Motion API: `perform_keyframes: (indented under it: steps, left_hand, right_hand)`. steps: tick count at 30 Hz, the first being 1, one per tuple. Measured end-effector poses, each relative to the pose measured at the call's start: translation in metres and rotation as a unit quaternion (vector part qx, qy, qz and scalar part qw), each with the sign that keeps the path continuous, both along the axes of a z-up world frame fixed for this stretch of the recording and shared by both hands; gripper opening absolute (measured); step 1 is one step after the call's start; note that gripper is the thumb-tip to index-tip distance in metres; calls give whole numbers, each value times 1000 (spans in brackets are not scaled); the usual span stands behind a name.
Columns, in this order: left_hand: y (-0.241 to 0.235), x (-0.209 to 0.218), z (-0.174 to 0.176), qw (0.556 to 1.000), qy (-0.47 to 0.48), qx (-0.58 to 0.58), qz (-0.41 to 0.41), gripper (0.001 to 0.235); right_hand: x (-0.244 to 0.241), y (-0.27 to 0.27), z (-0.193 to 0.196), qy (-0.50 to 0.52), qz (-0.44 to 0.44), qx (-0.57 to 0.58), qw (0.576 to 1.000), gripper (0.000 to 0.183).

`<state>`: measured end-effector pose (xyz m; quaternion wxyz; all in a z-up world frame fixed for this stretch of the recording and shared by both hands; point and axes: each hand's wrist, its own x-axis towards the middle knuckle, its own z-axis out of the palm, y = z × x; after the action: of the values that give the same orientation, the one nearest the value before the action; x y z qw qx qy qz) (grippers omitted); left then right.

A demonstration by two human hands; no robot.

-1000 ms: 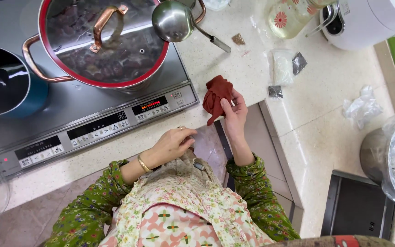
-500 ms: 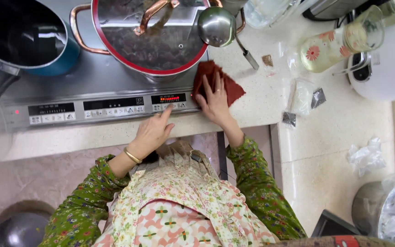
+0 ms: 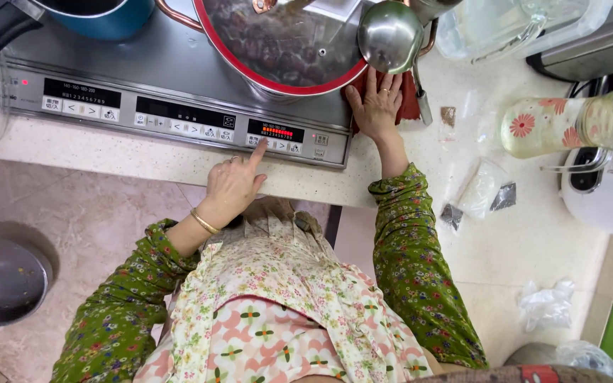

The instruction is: The person washes rice in a pot and then in a sieve under running water. They then wash red ingredients in a small sieve. The person adds the washed rice to a pot of boiling liquid on the stove, stirs it, and adds liquid from a kettle. They cover the pot and continue to stir.

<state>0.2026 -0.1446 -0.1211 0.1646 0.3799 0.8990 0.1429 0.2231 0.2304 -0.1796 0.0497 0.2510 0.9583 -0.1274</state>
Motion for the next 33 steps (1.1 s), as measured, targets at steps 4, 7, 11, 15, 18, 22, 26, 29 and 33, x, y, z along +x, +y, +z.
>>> perform_keyframes:
  steps: [4,7,11,15,18,22,26,29,33]
  left_hand:
    - [1,-2,-6,1000,15,-1,0,80]
    - [7,0,-15,999,33,-11,-8,78]
    - [13,0,-18,997,66,-16,-28,77]
    - [16,-4,-12,996,79,-16,-41,71]
    - [18,-3,-8,993,103,-46,-44,74]
    - [20,-3,-9,994,88,-35,-55,73]
    - [23,0,-10,989,112,-66,-66,76]
    - [20,-3,-9,991,106,-50,-65,76]
    - [15,1,-18,990,112,-47,-73,79]
  right_hand:
    - [-2,-2,7,-2,0,-6,1000,85]
    - [-3,-1,8,-4,1,-4,1000,85]
    - [-3,-3,8,-10,-3,0,1000,84]
    - [-1,-3,2,16,3,12,1000,83]
    - [0,-5,3,25,7,18,1000,82]
    - [-2,-4,5,9,-2,13,1000,83]
    - [-2,-5,9,12,1,13,1000,84]
    - [-2,-5,8,12,4,13,1000,84]
    - [0,-6,9,19,7,17,1000,82]
